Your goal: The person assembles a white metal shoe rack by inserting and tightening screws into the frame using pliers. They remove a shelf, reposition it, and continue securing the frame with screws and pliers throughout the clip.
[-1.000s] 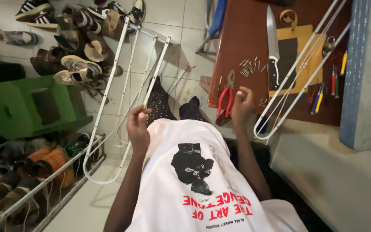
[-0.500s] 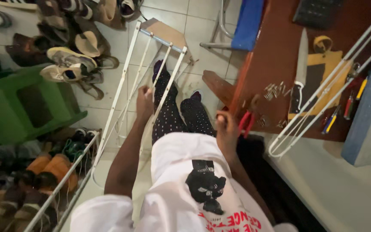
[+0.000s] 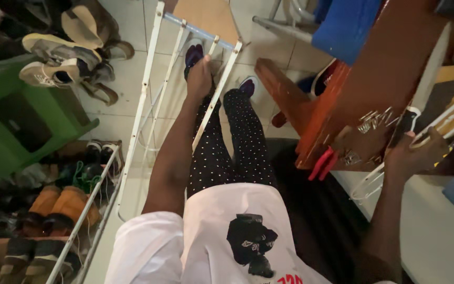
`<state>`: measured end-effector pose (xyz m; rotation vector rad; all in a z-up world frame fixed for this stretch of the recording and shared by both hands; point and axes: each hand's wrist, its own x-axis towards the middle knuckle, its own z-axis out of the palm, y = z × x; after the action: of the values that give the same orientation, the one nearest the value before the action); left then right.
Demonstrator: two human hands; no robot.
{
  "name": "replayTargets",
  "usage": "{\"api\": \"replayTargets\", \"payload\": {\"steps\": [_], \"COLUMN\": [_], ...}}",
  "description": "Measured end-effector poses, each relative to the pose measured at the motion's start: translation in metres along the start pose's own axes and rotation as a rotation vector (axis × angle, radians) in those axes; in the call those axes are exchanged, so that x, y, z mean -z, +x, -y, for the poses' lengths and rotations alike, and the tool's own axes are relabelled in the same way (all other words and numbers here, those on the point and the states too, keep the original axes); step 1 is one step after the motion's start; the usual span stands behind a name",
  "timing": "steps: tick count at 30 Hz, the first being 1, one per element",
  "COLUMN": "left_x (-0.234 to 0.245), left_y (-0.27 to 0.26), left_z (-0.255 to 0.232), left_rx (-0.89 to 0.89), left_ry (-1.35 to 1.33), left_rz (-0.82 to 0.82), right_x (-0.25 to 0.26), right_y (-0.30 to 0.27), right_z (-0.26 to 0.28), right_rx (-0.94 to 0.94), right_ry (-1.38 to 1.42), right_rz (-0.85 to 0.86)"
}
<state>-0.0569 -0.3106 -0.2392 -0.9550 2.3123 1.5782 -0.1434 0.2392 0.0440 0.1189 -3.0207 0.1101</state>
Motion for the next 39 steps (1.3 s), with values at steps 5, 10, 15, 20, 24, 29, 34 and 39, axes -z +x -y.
{"api": "replayTargets", "payload": {"steps": [5,10,15,20,24,29,34,39], "left_x": [0.008,0.013,0.008,0.006,0.005,0.008,0.001,-0.005], "left_y": [-0.003,0.005,0.022,0.027,0.027,0.025,0.025,0.03], "left_z": [-0.04,-0.073,-0.084,-0.091,-0.092,-0.097,-0.094,-0.081], "left_rx": [0.045,0.145,0.107,0.174,0.177,0.206,0.167,0.151], "left_ry": [0.085,0.118,0.106,0.11,0.164,0.153,0.134,0.197], "left_rz": [-0.063,-0.047,-0.082,-0.091,-0.093,-0.057,-0.102,-0.085], "right_x": [-0.022,-0.027,-0.035,-0.04,-0.026,0.042,0.086,0.021], "right_y": [-0.004,0.005,0.013,0.009,-0.007,-0.04,-0.043,-0.008], "right_z": [-0.012,-0.006,-0.026,-0.052,-0.054,0.013,0.166,0.298], "right_rx": [-0.069,-0.003,-0.034,0.06,-0.072,-0.289,-0.727,-0.659], "right_ry": [-0.066,0.006,0.028,-0.081,0.079,0.714,1.075,1.082], "right_rz": [0.101,0.085,0.161,0.058,-0.102,-0.097,0.553,1.044]}}
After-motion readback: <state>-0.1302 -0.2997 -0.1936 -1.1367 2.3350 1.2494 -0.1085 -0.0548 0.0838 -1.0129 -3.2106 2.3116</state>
